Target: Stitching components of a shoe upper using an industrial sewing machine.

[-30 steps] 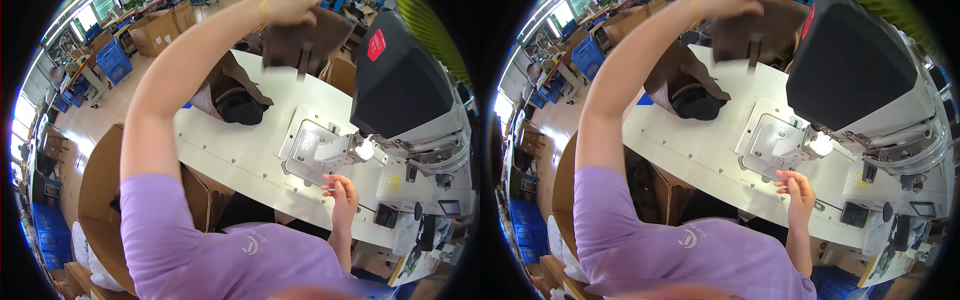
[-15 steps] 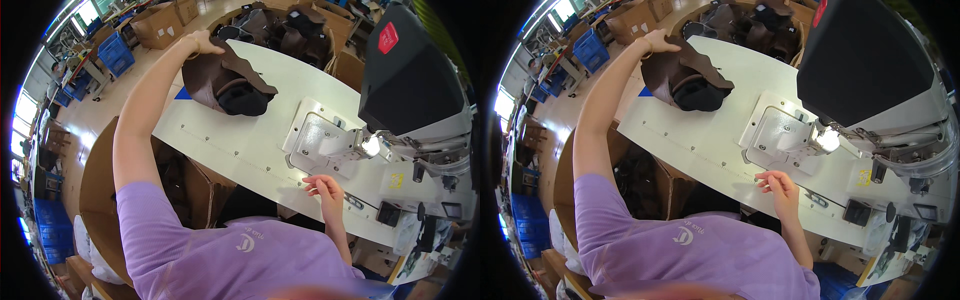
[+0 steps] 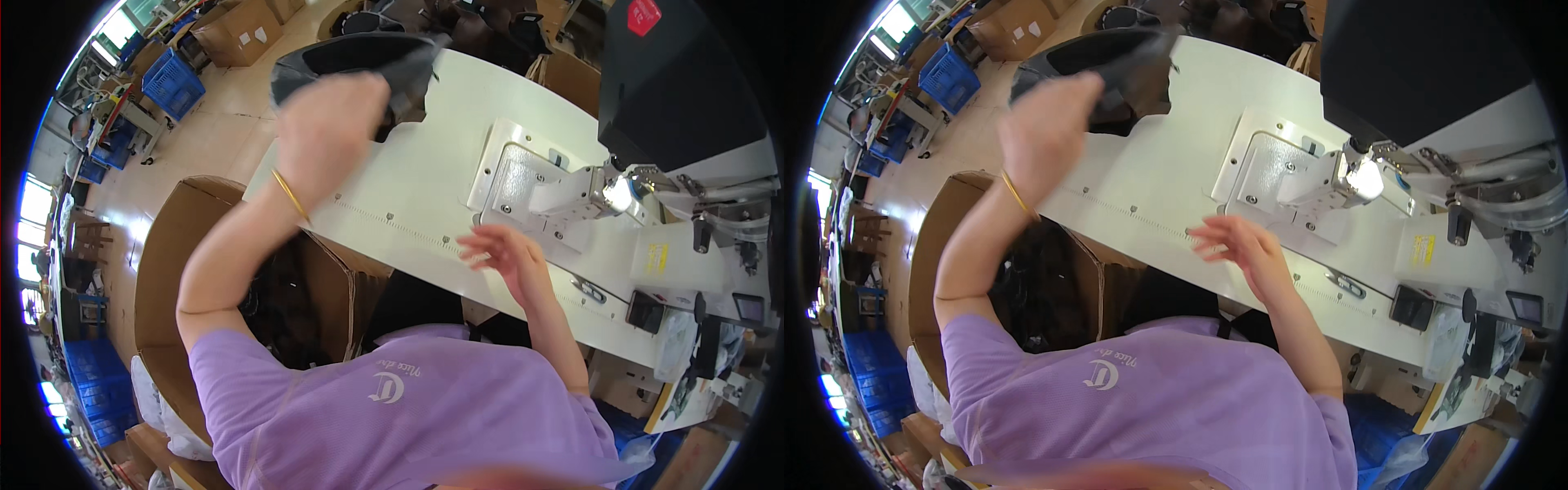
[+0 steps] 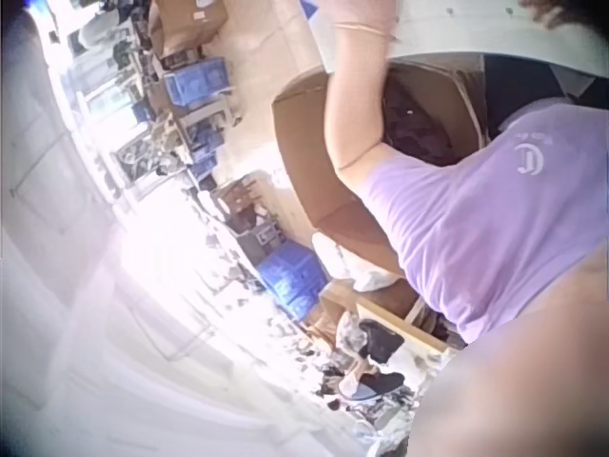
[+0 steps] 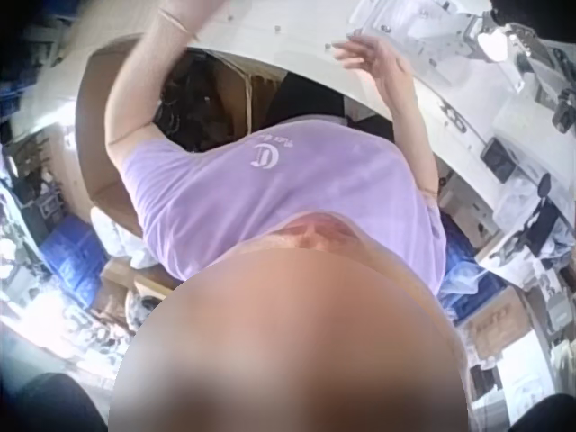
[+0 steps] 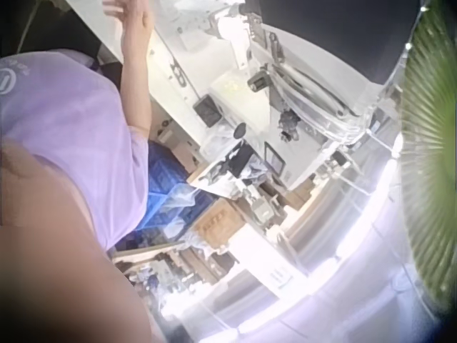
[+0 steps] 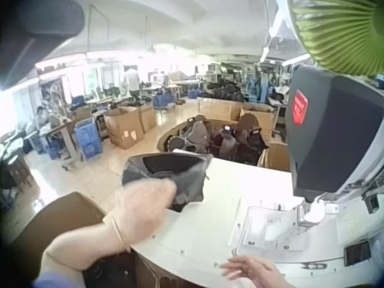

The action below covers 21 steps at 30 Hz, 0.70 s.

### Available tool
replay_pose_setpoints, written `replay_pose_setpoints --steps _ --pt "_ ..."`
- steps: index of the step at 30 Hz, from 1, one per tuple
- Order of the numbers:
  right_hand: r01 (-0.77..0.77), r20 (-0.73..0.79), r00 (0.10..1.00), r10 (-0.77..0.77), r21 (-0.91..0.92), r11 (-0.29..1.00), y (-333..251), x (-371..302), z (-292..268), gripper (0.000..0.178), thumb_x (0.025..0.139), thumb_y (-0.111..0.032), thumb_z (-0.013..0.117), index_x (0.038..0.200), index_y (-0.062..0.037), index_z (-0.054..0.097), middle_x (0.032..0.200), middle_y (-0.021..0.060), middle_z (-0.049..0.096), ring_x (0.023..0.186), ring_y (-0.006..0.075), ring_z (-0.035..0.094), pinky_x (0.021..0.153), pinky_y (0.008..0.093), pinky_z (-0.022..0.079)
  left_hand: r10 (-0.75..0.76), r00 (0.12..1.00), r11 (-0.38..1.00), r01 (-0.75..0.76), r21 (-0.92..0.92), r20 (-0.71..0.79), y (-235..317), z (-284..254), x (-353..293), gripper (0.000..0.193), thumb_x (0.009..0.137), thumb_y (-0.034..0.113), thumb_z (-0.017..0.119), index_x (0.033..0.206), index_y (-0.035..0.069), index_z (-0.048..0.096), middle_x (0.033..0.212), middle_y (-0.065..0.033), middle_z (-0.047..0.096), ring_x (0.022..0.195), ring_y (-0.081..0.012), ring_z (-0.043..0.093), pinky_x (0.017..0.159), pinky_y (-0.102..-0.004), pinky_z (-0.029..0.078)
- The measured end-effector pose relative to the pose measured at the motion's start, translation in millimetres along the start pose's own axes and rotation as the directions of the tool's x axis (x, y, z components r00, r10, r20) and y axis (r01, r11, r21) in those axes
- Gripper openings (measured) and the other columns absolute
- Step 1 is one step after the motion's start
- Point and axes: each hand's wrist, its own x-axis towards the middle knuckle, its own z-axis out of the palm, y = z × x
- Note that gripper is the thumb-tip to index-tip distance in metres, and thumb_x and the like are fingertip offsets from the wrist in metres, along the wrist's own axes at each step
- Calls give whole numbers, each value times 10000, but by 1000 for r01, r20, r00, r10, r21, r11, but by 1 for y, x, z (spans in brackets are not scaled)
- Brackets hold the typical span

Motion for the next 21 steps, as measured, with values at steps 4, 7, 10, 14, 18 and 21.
replay_pose_setpoints --steps 4,7,10,14,18,21 --pt "6 -56 998 10 267 964 10 49 20 281 933 -167 552 1161 -2 552 1060 94 647 916 148 611 778 281 490 125 991 982 -130 -140 -38 96 -1 -47 343 675 68 596 997 -36 656 1028 -163 649 981 -302 628 842 -378 516" --pt "79 -190 981 -37 214 974 13 60 29 241 898 -139 601 1100 -8 591 1009 72 650 904 138 611 759 277 483 196 967 933 -132 -334 165 128 -6 -67 302 692 111 619 955 -35 655 1127 -178 600 1081 -331 564 903 -381 472" --pt "274 -311 918 -245 51 960 5 50 29 168 871 -108 627 1005 -6 628 941 54 658 851 121 612 729 270 486 19 1000 882 -13 -472 9 118 -19 -83 294 760 158 649 977 -38 622 1108 -154 607 1041 -291 578 854 -339 468" --pt "325 -249 889 -385 -250 912 -17 19 11 186 875 -127 627 990 17 616 915 43 658 814 107 605 721 261 490 -680 593 194 712 -675 431 96 -12 -93 381 912 316 564 1154 23 542 1162 -103 592 1041 -207 562 803 -358 450" --pt "296 -137 925 -354 -322 899 -30 2 -5 197 884 -145 621 1002 12 607 904 29 647 820 88 593 725 247 483 -181 622 -530 591 -608 762 118 13 -84 293 878 62 600 1164 9 568 1099 -81 620 1004 -174 582 909 -320 444" --pt "333 -201 890 -409 -328 884 -34 -14 -10 253 904 -178 602 1071 9 569 876 16 638 811 73 583 710 240 475 -180 646 -594 530 -606 742 141 21 -67 357 828 -34 594 1183 -8 556 1111 -85 621 1005 -185 593 907 -314 455"
